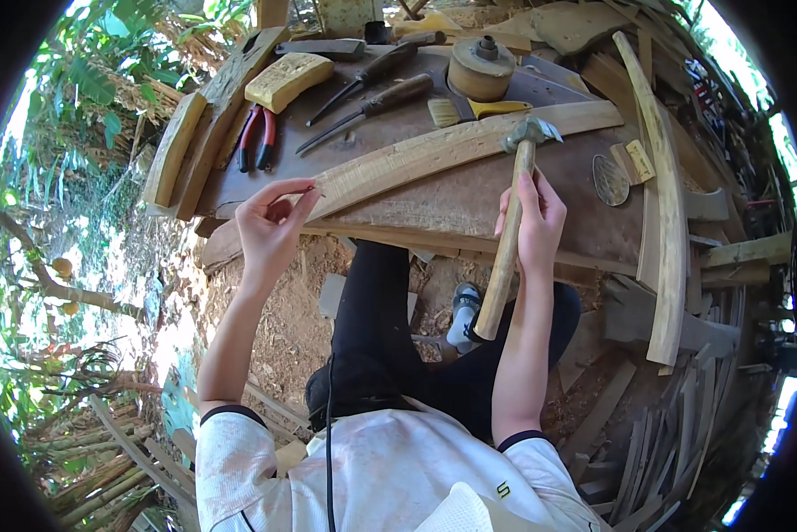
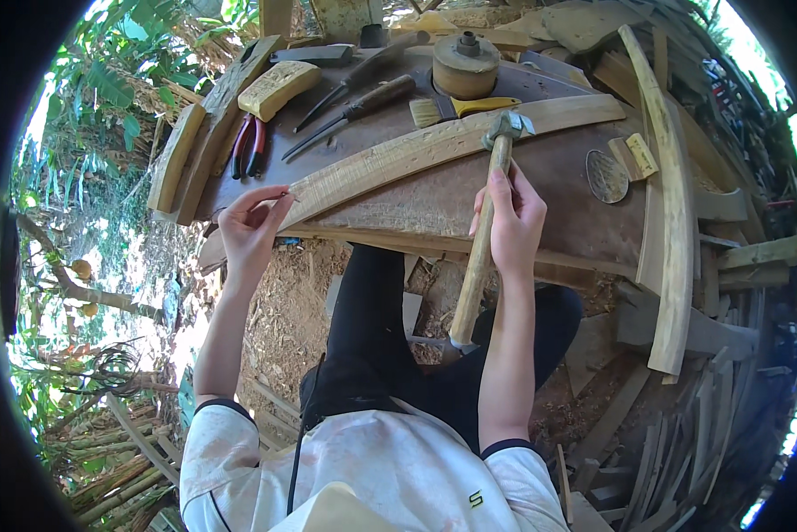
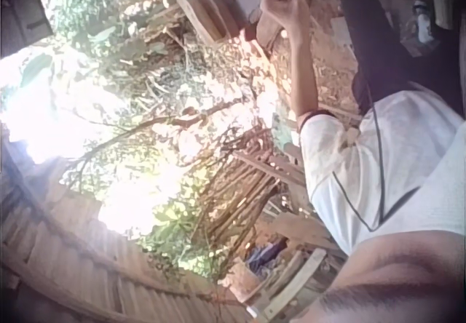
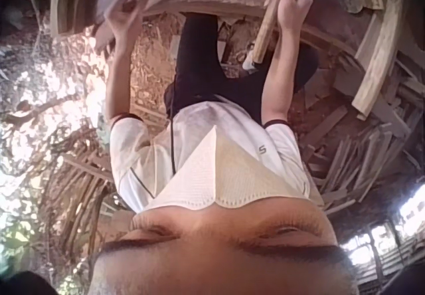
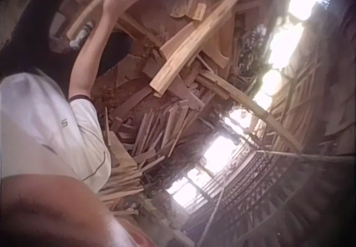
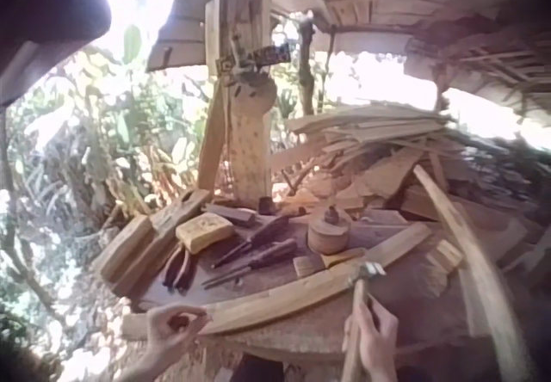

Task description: The person hammers a nail into a wooden plank using a hammer and then smooths the plank's surface with a sanding block. They then use a chisel and hammer to carve a groove into the wood.

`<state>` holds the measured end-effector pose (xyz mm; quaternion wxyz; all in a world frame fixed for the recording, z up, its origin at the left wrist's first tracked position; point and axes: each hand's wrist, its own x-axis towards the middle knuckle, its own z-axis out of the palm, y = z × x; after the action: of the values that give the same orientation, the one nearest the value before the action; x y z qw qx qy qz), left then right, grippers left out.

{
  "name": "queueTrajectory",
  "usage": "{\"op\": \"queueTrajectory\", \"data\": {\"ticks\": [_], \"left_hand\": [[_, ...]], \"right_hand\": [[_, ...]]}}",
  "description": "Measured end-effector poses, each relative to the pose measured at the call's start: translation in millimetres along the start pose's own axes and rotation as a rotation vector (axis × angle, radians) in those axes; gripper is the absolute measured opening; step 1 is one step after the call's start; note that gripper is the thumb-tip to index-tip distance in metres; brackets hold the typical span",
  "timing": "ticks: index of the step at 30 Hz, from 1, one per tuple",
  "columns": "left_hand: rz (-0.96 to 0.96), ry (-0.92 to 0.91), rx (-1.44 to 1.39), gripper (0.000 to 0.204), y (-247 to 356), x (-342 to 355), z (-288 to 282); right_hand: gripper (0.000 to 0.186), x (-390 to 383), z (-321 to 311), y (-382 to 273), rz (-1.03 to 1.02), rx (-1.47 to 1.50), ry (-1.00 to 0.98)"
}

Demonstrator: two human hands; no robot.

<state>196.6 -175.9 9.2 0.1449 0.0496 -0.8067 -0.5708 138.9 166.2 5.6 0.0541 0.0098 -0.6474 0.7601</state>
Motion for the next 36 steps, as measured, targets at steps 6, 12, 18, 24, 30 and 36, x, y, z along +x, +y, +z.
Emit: {"op": "queueTrajectory", "data": {"ticks": [6,12,18,24,30,36], "left_hand": [[0.027,-0.048,-0.157,0.017,38.0,23.2,20.5],[0.283,-0.021,-0.269,0.017,51.5,60.9,51.6],[0.247,-0.150,-0.168,0.012,54.8,80.2,86.7],[0.242,-0.257,0.112,0.014,37.4,101.5,105.0],[0.336,-0.336,0.137,0.016,30.9,123.3,136.5],[0.351,-0.332,0.106,0.013,11.8,123.5,140.7]], "right_hand": [[0.039,-0.2,-1.7,0.0,-0.016,-0.002,-0.019],[0.039,0.1,-0.6,0.0,-0.017,0.008,-0.007],[0.040,2.1,-1.2,1.2,-0.019,0.023,0.026],[0.040,4.7,1.5,-0.1,-0.012,0.015,0.025],[0.040,6.2,1.3,-0.4,-0.007,0.015,0.035],[0.041,5.0,3.0,-2.3,0.009,0.003,0.040]]}}
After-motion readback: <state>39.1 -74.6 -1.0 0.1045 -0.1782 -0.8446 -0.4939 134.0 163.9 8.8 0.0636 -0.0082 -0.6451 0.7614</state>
